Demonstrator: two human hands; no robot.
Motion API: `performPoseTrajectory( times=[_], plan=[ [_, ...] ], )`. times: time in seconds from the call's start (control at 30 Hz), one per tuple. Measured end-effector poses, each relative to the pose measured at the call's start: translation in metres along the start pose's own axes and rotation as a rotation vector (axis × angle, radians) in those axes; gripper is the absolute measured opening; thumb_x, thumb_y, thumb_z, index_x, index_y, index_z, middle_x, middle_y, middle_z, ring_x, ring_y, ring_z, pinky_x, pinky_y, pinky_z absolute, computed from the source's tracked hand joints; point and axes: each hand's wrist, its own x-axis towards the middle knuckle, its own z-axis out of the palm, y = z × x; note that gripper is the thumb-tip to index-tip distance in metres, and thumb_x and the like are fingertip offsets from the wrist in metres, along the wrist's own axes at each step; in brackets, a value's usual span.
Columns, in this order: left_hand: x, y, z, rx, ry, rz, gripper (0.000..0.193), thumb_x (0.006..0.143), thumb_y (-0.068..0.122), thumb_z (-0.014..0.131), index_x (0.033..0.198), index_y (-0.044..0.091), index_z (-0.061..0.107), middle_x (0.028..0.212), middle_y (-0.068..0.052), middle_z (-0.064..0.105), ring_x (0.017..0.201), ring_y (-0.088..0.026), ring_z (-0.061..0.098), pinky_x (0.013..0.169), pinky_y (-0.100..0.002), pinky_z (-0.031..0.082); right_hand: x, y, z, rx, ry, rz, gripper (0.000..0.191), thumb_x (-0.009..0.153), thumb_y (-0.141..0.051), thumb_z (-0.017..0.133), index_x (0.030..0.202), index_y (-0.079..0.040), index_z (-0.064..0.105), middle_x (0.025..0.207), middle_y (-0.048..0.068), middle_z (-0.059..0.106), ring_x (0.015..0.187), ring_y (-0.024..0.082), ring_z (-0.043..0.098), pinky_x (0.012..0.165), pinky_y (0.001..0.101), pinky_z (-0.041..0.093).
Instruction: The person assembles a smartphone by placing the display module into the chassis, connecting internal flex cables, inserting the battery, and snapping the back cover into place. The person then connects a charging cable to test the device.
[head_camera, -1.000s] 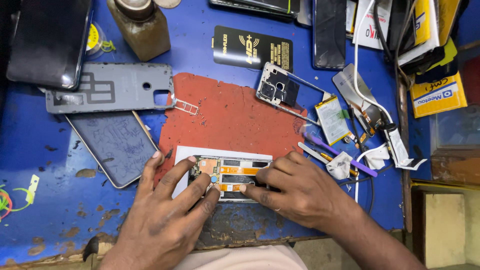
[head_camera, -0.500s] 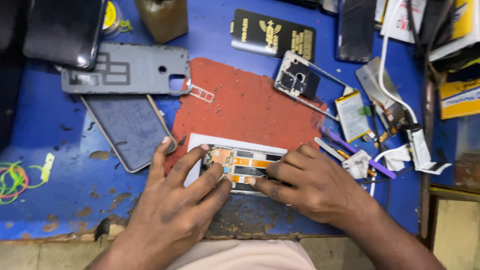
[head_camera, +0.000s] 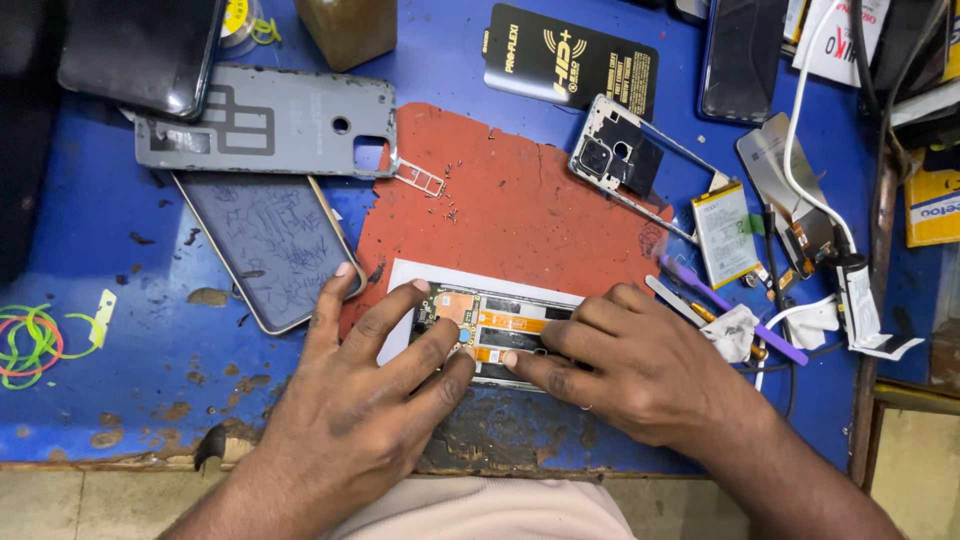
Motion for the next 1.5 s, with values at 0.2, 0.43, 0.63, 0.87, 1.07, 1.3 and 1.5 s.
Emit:
performPoseTrajectory(
  times=[0.2,0.43,0.63,0.87,1.07,1.3,1.5],
  plan=[
    [0.001,-0.001,-0.002,-0.018,0.0,-0.004,0.035,0.075,0.017,0.075,0.11,0.011,0.073,0.123,-0.007,0.057,0.128,-0.034,0.049,0.109,-0.077,0.024,0.007,-0.001,-0.001,-0.041,-0.042,-0.038,0.032,0.089,-0.017,0.061,0.117,-0.014,0.075,0.088,-0.002,0.057,0.081,0.017,0.055,0.068,0.0354,0.043],
    [0.003,-0.001,-0.003,-0.032,0.034,-0.006,0.036,0.074,0.017,0.074,0.11,0.012,0.073,0.124,-0.007,0.058,0.129,-0.034,0.05,0.109,-0.077,0.025,0.016,-0.001,0.001,-0.075,-0.064,-0.101,0.032,0.089,-0.018,0.061,0.117,-0.011,0.074,0.083,-0.003,0.054,0.079,0.016,0.056,0.065,0.0352,0.041],
    [0.003,-0.001,-0.002,-0.033,0.046,-0.011,0.038,0.075,0.016,0.074,0.112,0.011,0.073,0.127,-0.008,0.058,0.129,-0.035,0.05,0.109,-0.077,0.025,0.018,-0.004,0.002,-0.073,-0.087,-0.099,0.037,0.088,-0.02,0.059,0.121,-0.008,0.072,0.084,-0.003,0.055,0.082,0.015,0.058,0.066,0.0355,0.042],
    [0.002,-0.002,-0.002,-0.044,0.045,-0.008,0.041,0.07,0.015,0.075,0.11,0.011,0.074,0.13,-0.009,0.059,0.128,-0.035,0.05,0.108,-0.076,0.025,0.021,-0.003,0.001,-0.074,-0.052,-0.132,0.032,0.089,-0.02,0.063,0.116,-0.007,0.075,0.082,-0.002,0.053,0.08,0.016,0.056,0.065,0.0353,0.042],
    [0.004,-0.004,0.0,-0.063,0.046,0.002,0.044,0.063,0.014,0.077,0.107,0.01,0.074,0.136,-0.01,0.058,0.129,-0.036,0.05,0.107,-0.075,0.026,0.022,-0.003,-0.002,-0.057,-0.051,-0.127,0.025,0.091,-0.02,0.067,0.111,-0.007,0.076,0.08,-0.003,0.051,0.081,0.015,0.055,0.064,0.0347,0.042],
    [0.002,-0.004,0.002,-0.058,0.037,0.002,0.047,0.061,0.014,0.077,0.108,0.01,0.074,0.137,-0.012,0.057,0.13,-0.037,0.048,0.108,-0.075,0.024,0.02,-0.001,0.0,-0.068,-0.058,-0.144,0.029,0.091,-0.021,0.066,0.114,-0.006,0.076,0.081,-0.003,0.051,0.082,0.015,0.055,0.064,0.0339,0.042],
    [0.001,-0.005,0.003,-0.046,0.055,0.019,0.047,0.063,0.015,0.076,0.109,0.01,0.073,0.138,-0.011,0.057,0.13,-0.037,0.047,0.109,-0.074,0.023,0.018,0.002,-0.002,-0.091,-0.063,-0.156,0.036,0.092,-0.022,0.063,0.122,-0.005,0.073,0.085,-0.002,0.052,0.085,0.015,0.056,0.066,0.0339,0.043]
  ],
)
